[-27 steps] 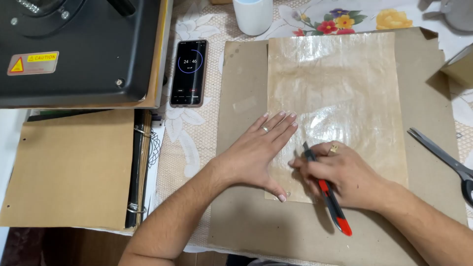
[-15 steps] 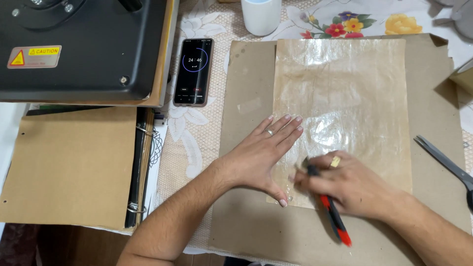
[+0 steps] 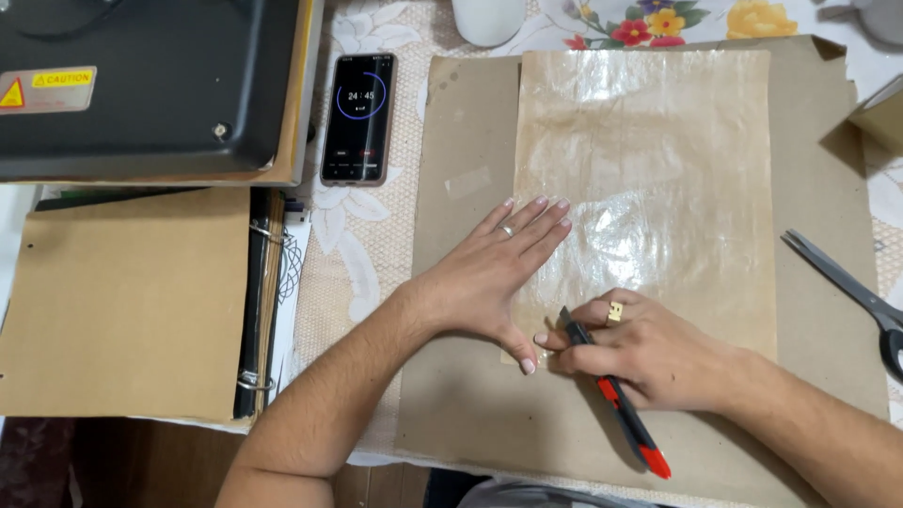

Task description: The person uses a utility knife to trim the edges of a sheet of parchment paper on a cardboard surface. They then unwrap a plastic bag containing small, colorful, die-cut paper shapes and use scissors to trim the edges of the individual pieces.

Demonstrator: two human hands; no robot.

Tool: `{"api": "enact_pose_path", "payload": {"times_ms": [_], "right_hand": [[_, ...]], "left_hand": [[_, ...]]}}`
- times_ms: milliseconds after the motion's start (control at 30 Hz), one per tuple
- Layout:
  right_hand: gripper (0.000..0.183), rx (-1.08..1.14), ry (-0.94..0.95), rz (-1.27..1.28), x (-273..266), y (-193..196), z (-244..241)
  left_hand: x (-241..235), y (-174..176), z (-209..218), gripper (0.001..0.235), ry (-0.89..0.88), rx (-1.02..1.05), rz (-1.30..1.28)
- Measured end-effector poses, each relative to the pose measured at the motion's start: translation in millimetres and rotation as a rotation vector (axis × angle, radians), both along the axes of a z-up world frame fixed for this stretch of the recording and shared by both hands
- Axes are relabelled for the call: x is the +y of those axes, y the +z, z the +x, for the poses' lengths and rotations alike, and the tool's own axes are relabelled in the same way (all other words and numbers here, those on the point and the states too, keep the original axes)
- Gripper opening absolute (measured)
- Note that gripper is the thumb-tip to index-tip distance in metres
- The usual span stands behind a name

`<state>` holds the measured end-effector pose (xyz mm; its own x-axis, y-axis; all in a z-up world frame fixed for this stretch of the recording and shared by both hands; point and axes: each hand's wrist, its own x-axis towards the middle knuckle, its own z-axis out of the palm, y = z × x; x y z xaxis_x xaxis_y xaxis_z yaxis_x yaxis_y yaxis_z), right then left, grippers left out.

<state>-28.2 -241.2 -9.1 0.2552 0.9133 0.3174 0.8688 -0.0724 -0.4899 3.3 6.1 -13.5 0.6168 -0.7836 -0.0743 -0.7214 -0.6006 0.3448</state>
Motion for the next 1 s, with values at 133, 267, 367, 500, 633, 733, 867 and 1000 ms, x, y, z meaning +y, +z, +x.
{"api": "enact_pose_path", "payload": {"times_ms": [133,267,367,500,633,733,867,1000], "right_hand": [[0.023,0.051,0.043,0.042,5.1,10.5,-3.1],[0.033,0.071,-0.007,0.128,6.2,8.8,-3.0],[0.027,0.025,-0.120,0.134,5.0,-0.5,-1.4],[0.044,0.076,-0.054,0.097,1.4,-3.0,-3.1],[0.033,0.169,0.044,0.118,5.1,5.1,-4.2],[0.012,0.198,0.008,0.235,-2.3,-9.1,-5.9],[0.039,0.528,-0.477,0.268,-7.8,-13.1,-12.0],[0.017,0.592,-0.462,0.195,13.5,11.2,-11.1]], "left_hand": [[0.6,3.3,0.2,0.164,0.001,0.030,0.006],[0.4,2.3,0.3,0.164,-0.017,0.040,0.004],[1.0,0.2,1.5,0.165,-0.011,0.033,0.010],[0.4,2.3,0.7,0.164,-0.008,0.033,0.010],[1.9,0.4,0.1,0.163,-0.006,0.019,-0.031],[0.9,0.2,1.1,0.163,-0.020,0.041,0.009],[0.8,5.7,0.7,0.158,-0.009,0.054,0.021],[2.4,5.9,2.2,0.151,-0.020,0.063,0.047]]}}
